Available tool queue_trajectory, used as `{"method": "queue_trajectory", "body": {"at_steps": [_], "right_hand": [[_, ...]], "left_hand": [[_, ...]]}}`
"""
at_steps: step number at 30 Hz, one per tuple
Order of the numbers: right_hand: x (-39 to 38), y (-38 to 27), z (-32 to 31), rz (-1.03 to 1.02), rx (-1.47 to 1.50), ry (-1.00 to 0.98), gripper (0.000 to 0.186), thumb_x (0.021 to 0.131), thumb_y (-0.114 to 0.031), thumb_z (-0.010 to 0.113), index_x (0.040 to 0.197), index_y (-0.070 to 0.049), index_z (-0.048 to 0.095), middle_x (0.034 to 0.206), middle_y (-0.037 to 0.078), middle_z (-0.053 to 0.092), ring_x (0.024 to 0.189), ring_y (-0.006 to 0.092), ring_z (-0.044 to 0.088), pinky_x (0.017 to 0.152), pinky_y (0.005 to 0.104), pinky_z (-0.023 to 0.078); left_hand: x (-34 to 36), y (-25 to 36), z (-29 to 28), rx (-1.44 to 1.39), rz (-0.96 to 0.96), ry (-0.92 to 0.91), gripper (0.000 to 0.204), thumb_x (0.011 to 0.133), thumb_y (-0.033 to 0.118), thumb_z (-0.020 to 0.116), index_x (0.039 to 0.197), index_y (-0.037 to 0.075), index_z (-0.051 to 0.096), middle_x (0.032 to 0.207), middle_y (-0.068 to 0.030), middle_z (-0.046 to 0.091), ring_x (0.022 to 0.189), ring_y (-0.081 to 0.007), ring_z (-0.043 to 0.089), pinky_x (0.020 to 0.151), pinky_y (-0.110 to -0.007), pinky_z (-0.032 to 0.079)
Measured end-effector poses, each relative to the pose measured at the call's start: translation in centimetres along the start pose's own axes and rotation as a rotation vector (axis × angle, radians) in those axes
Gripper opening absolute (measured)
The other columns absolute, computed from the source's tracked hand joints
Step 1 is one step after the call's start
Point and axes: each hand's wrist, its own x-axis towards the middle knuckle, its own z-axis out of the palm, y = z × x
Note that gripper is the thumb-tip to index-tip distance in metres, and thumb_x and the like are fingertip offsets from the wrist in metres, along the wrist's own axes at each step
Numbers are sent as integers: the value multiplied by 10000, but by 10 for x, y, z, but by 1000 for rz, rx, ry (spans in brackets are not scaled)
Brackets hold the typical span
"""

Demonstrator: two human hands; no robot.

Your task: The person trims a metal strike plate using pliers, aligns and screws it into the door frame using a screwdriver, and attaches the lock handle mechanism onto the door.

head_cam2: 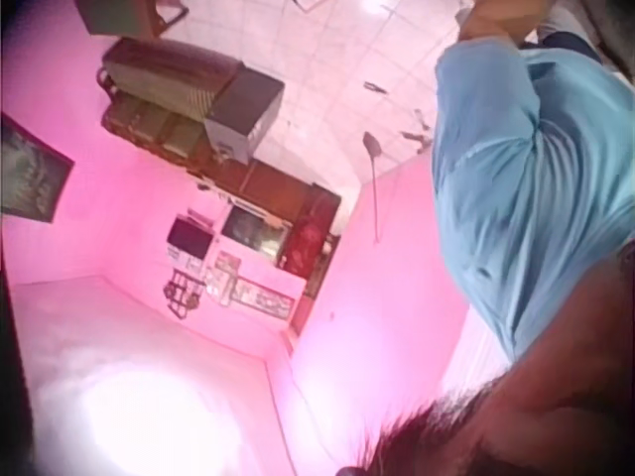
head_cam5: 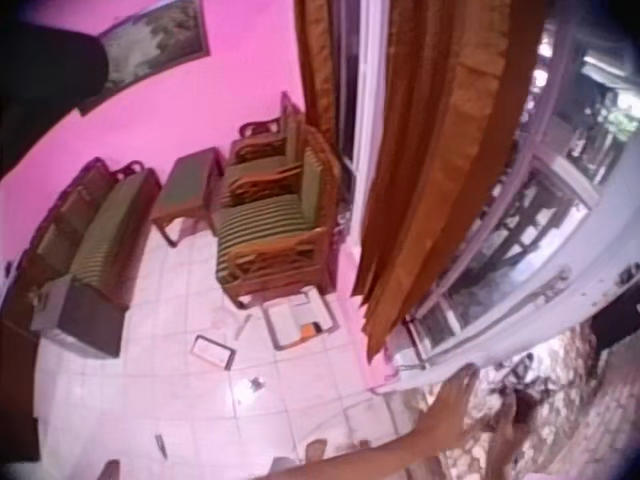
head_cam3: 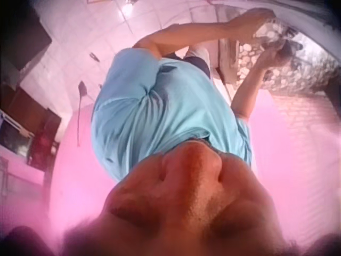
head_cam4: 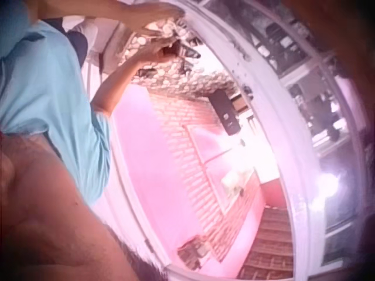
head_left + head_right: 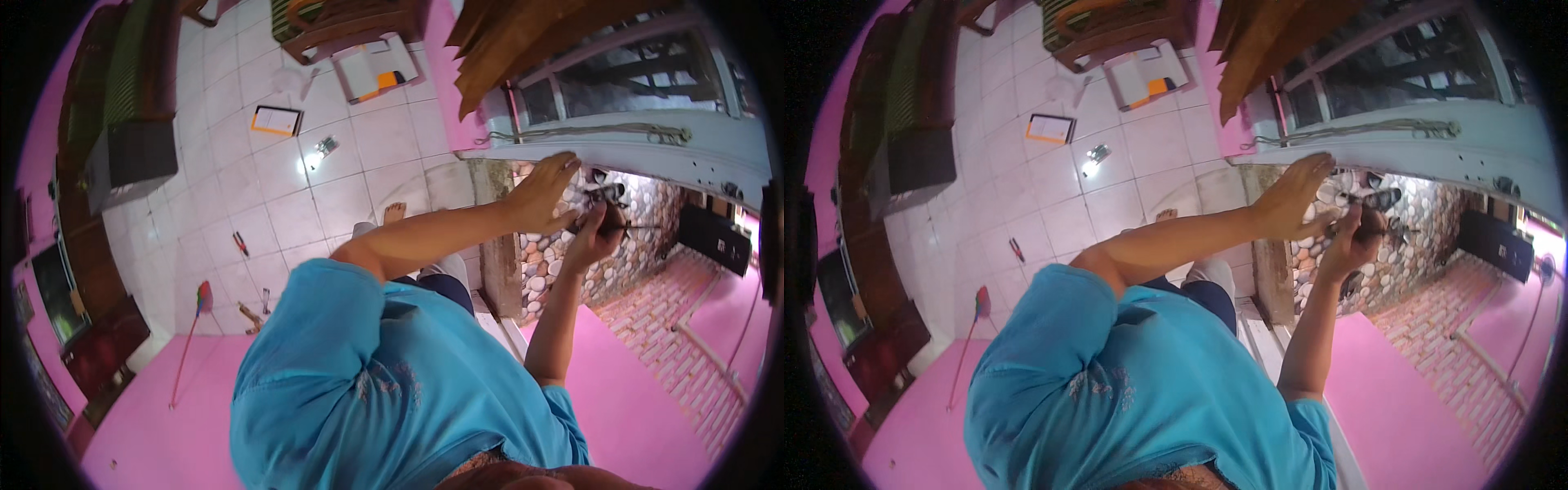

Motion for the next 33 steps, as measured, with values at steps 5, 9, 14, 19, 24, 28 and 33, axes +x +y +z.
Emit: {"method": "queue_trajectory", "body": {"at_steps": [5, 9, 14, 19, 24, 28, 33], "right_hand": [[-36, -33, -10, 475, 173, -475, 195, 957, -147, 611, 1069, -6, 536, 648, 5, 513, 483, 80, 466, 460, 215, 374], [-55, -40, 46, 781, 301, -887, 284, 932, -221, 666, 1081, 6, 586, 679, 7, 533, 482, 83, 462, 457, 222, 386], [-77, -54, 122, 745, 293, -1333, 191, 946, -167, 641, 1026, 3, 606, 640, -5, 527, 477, 62, 452, 438, 209, 351], [-136, -106, 195, 602, 232, -1560, 185, 924, -180, 673, 981, -17, 605, 646, -1, 541, 473, 62, 457, 438, 204, 355], [-205, -165, 256, 645, 175, -1837, 202, 921, -203, 672, 1000, -27, 612, 756, 6, 575, 595, 58, 510, 477, 205, 403], [-261, -209, 304, 633, 162, -1953, 181, 933, -192, 644, 1013, -33, 609, 764, 3, 554, 623, 63, 519, 486, 206, 413], [-324, -250, 354, 555, 51, -2110, 205, 940, -216, 625, 1033, -34, 613, 782, -7, 545, 649, 68, 528, 521, 228, 439]], "left_hand": [[-74, 25, -76, -247, -390, -146, 635, 933, 283, 617, 1422, -32, 361, 1299, -207, 483, 1236, -304, 455, 1033, -394, 393], [-117, 25, -97, -681, -857, 58, 515, 992, 347, 569, 1375, 15, 476, 1125, -87, 595, 1029, -139, 539, 882, -295, 475], [-135, 73, -152, -688, -889, 488, 285, 970, 292, 618, 1048, 19, 589, 753, -22, 617, 628, -83, 580, 557, -237, 470], [-205, 87, -188, -546, -748, 909, 264, 963, 272, 631, 1005, 12, 612, 754, -36, 629, 650, -97, 602, 594, -250, 492], [-265, 129, -238, -433, -721, 1271, 254, 948, 251, 650, 970, 0, 617, 780, -45, 629, 669, -100, 613, 610, -250, 516], [-308, 157, -294, -397, -710, 1542, 271, 952, 251, 641, 978, -17, 613, 789, -71, 628, 646, -115, 622, 550, -248, 512], [-357, 191, -356, -331, -594, 1693, 293, 943, 260, 650, 986, -25, 602, 818, -100, 613, 661, -146, 622, 496, -268, 505]]}}
